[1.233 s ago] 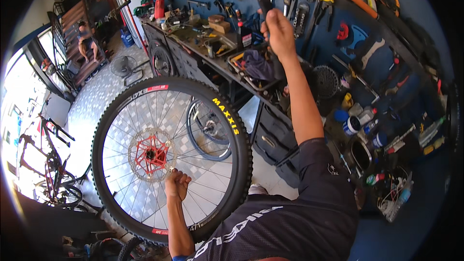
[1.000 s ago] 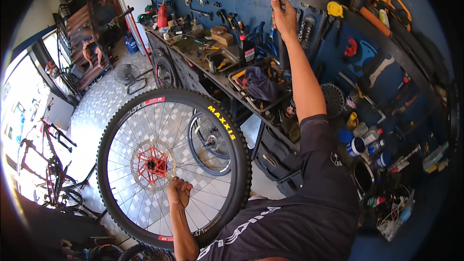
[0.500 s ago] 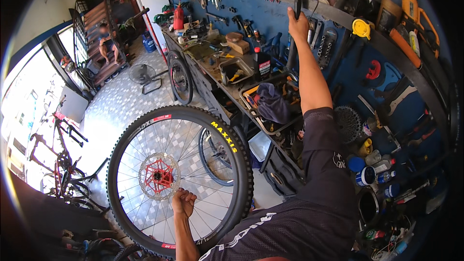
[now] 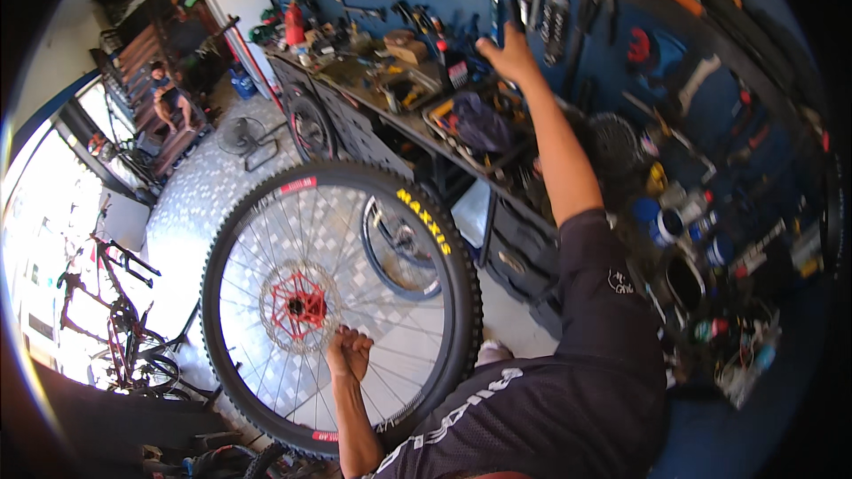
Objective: The person works on a bicycle wheel, using a screwdriver to adjust the hub and a cloth to wipe a small part. They then use a hammer to tap the rim and handle a small cylindrical component with a screwdriver.
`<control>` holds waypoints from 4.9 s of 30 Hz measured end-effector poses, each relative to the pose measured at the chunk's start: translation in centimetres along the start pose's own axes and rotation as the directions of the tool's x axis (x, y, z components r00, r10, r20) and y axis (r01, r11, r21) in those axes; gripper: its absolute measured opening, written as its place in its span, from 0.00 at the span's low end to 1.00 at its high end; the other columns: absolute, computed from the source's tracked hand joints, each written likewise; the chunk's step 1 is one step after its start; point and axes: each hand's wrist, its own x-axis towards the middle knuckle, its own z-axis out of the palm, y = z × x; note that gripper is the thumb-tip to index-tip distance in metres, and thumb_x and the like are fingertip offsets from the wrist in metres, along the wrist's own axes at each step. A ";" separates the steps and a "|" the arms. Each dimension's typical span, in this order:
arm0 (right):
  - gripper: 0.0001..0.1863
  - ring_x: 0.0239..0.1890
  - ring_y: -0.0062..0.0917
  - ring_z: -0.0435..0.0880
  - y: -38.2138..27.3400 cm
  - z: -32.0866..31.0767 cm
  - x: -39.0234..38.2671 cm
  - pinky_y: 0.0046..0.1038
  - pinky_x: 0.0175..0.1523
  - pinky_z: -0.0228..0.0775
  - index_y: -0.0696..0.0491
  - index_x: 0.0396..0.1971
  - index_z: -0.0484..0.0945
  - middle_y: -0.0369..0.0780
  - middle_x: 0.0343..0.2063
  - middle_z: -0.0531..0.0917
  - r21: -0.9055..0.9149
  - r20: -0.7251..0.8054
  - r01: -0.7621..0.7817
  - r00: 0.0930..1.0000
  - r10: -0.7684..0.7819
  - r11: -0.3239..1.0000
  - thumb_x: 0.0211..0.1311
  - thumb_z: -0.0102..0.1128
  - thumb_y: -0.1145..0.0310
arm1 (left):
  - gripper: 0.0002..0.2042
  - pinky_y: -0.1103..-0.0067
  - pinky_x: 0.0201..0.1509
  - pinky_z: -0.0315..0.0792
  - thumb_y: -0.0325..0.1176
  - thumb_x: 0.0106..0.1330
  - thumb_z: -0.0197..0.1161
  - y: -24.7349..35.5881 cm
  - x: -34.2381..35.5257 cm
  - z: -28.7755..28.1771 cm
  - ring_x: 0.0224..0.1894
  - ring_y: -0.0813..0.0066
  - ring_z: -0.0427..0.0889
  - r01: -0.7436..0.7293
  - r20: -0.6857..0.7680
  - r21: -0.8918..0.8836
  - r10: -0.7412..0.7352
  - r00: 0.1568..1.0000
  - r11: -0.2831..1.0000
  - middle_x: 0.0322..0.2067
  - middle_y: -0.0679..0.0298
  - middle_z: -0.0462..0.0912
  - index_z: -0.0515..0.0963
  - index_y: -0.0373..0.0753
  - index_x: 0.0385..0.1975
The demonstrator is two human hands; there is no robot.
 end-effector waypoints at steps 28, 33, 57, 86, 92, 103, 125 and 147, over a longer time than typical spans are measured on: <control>0.74 0.73 0.43 0.68 -24.0 -35.2 -53.3 0.39 0.67 0.68 0.65 0.77 0.45 0.57 0.71 0.64 0.899 -0.256 0.284 0.958 -0.125 0.332 0.41 0.87 0.45 | 0.10 0.82 0.24 0.59 0.25 0.62 0.57 -19.4 -6.5 27.6 0.19 0.83 0.59 0.906 0.888 0.113 -0.450 0.092 0.408 0.20 0.73 0.59 0.63 0.44 0.35; 0.82 0.78 0.44 0.59 -28.4 -36.1 -51.4 0.45 0.80 0.53 0.62 0.80 0.32 0.52 0.78 0.55 0.910 -0.344 0.321 0.938 0.047 0.263 0.38 0.91 0.53 | 0.08 0.82 0.23 0.60 0.27 0.64 0.57 -26.9 -8.3 30.7 0.19 0.82 0.59 0.979 0.925 0.164 -0.365 -0.110 0.120 0.20 0.72 0.59 0.63 0.43 0.35; 0.80 0.57 0.29 0.73 -26.8 -30.9 -47.7 0.33 0.55 0.66 0.65 0.80 0.37 0.50 0.74 0.60 0.712 -0.271 0.412 0.908 -0.318 0.568 0.44 0.85 0.36 | 0.15 0.77 0.34 0.72 0.46 0.76 0.59 -14.8 6.7 36.6 0.31 0.80 0.76 -0.639 0.851 0.524 -0.372 0.370 0.563 0.31 0.72 0.78 0.77 0.40 0.48; 0.27 0.34 0.17 0.82 -1.4 -32.2 -42.7 0.24 0.41 0.74 0.58 0.42 0.88 0.35 0.31 0.88 0.169 -0.001 -0.381 0.922 0.387 0.909 0.72 0.66 0.43 | 0.15 0.83 0.41 0.73 0.40 0.76 0.64 -15.8 8.0 36.9 0.36 0.85 0.77 -0.587 0.865 0.493 -0.433 0.252 0.642 0.37 0.74 0.80 0.77 0.39 0.55; 0.27 0.29 0.16 0.78 -1.1 -32.1 -41.8 0.24 0.37 0.70 0.59 0.37 0.87 0.33 0.25 0.85 0.233 0.310 -0.498 0.852 0.422 0.835 0.75 0.63 0.45 | 0.16 0.83 0.44 0.74 0.37 0.74 0.69 -15.7 10.0 36.3 0.40 0.86 0.79 -0.631 0.874 0.470 -0.422 0.240 0.617 0.40 0.74 0.80 0.77 0.39 0.56; 0.14 0.44 0.40 0.83 -3.2 -30.9 -42.9 0.41 0.47 0.74 0.54 0.38 0.85 0.42 0.34 0.85 -0.111 -0.082 0.034 0.996 -0.043 0.993 0.68 0.69 0.57 | 0.08 0.82 0.45 0.76 0.19 0.68 0.67 -15.5 8.0 36.4 0.39 0.81 0.82 -0.617 0.929 0.370 -0.278 0.244 0.695 0.38 0.67 0.85 0.78 0.37 0.42; 0.14 0.42 0.38 0.83 -3.2 -30.6 -42.1 0.39 0.45 0.73 0.55 0.39 0.82 0.40 0.34 0.84 -0.186 -0.128 0.145 0.977 -0.170 0.972 0.66 0.72 0.59 | 0.07 0.83 0.51 0.71 0.25 0.71 0.70 -14.0 7.4 37.8 0.42 0.84 0.78 -0.661 0.883 0.464 -0.370 0.289 0.590 0.37 0.72 0.83 0.78 0.39 0.42; 0.16 0.44 0.44 0.84 -3.8 -30.3 -42.6 0.44 0.45 0.75 0.53 0.44 0.78 0.41 0.41 0.80 -0.222 -0.048 0.080 0.995 -0.093 0.972 0.70 0.66 0.57 | 0.05 0.82 0.47 0.75 0.26 0.75 0.65 -13.6 6.3 37.4 0.40 0.86 0.80 -0.586 0.827 0.560 -0.430 0.361 0.585 0.37 0.72 0.83 0.75 0.39 0.42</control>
